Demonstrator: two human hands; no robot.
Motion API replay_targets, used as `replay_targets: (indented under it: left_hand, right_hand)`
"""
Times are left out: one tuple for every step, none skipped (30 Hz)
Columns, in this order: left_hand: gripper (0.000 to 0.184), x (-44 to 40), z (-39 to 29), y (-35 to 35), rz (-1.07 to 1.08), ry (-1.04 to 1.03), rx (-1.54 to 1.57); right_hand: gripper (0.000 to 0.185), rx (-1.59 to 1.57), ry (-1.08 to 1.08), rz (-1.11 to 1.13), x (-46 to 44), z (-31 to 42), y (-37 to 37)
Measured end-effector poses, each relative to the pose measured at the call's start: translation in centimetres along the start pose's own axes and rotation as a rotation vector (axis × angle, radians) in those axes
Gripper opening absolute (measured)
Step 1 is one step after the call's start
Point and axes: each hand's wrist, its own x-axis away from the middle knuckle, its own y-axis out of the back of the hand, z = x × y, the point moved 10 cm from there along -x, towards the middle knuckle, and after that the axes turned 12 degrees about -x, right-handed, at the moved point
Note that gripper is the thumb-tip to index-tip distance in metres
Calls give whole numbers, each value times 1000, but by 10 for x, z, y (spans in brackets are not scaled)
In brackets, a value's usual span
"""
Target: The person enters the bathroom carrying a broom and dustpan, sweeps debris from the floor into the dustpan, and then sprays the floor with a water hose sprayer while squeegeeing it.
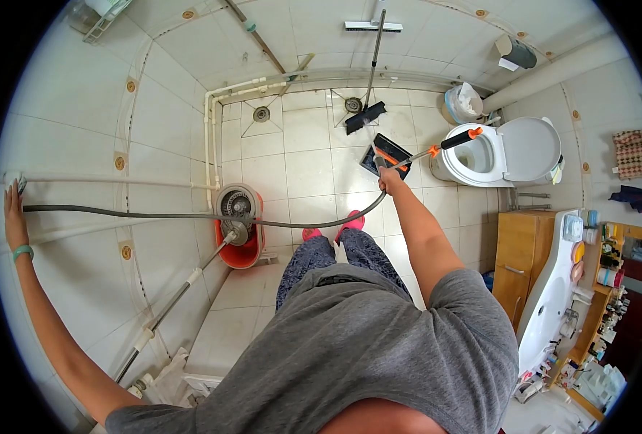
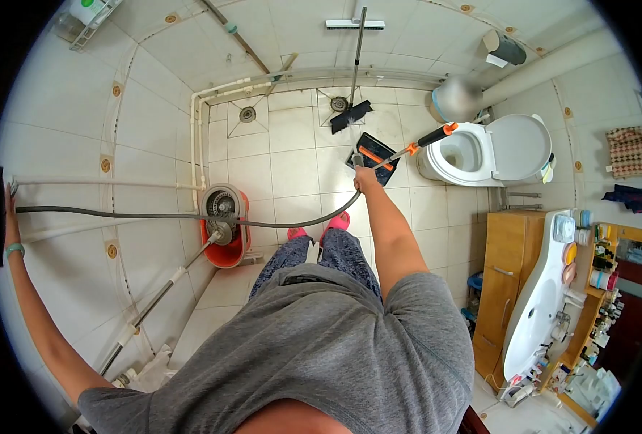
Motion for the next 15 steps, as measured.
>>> replay_targets:
  left_hand:
    - [41,0,1,-1,-2,-3,19]
    - [42,-1,1,1,-4,-5,38]
    - [42,-1,0,3,-2,-6,37]
    - [42,-1,0,4,10,-5,32]
    - [43,-1,-1,5,23,-4,26]
    - [43,-1,1,5,24,-3,24]
    - [42,-1,3,2,48,-2,40]
    - [42,-1,5,-2,71,-2,56]
    - [42,-1,7,-5,71,-2,54]
    - [42,-1,9,-8,70,-7,54]
    - [42,-2,7,-7,68,-12,54]
    - [42,-1,6,-5,67,-12,54]
    - [42,-1,4,-2,59,-17,69]
    - [42,-1,3,2,49,-22,83]
    - [42,-1,4,2,48,-22,82]
  right_hand:
    - [23,1,-1,0,-1,-2,-1]
    - [23,-1,-13,1,-3,-6,-3]
    - [24,-2,-24,2,-4,-8,-5]
    - [24,-2,-25,3,-4,-10,-7]
    - [23,-6,-13,-20,-1,-10,-6]
    - [23,-11,-1,-42,0,-9,-5]
    - [23,-11,-2,-40,-1,-10,-6]
    - [24,41,9,-8,-3,-11,-9]
    - [24,93,20,22,-6,-12,-11]
    - [24,93,19,23,-19,-19,-9]
    - [29,69,81,44,-26,-18,-12]
    - [34,45,143,65,-32,-16,-14]
    - [34,44,142,66,-39,-17,-12]
    - [29,69,76,54,-22,-14,-13]
    - [25,95,11,42,-11,-15,-14]
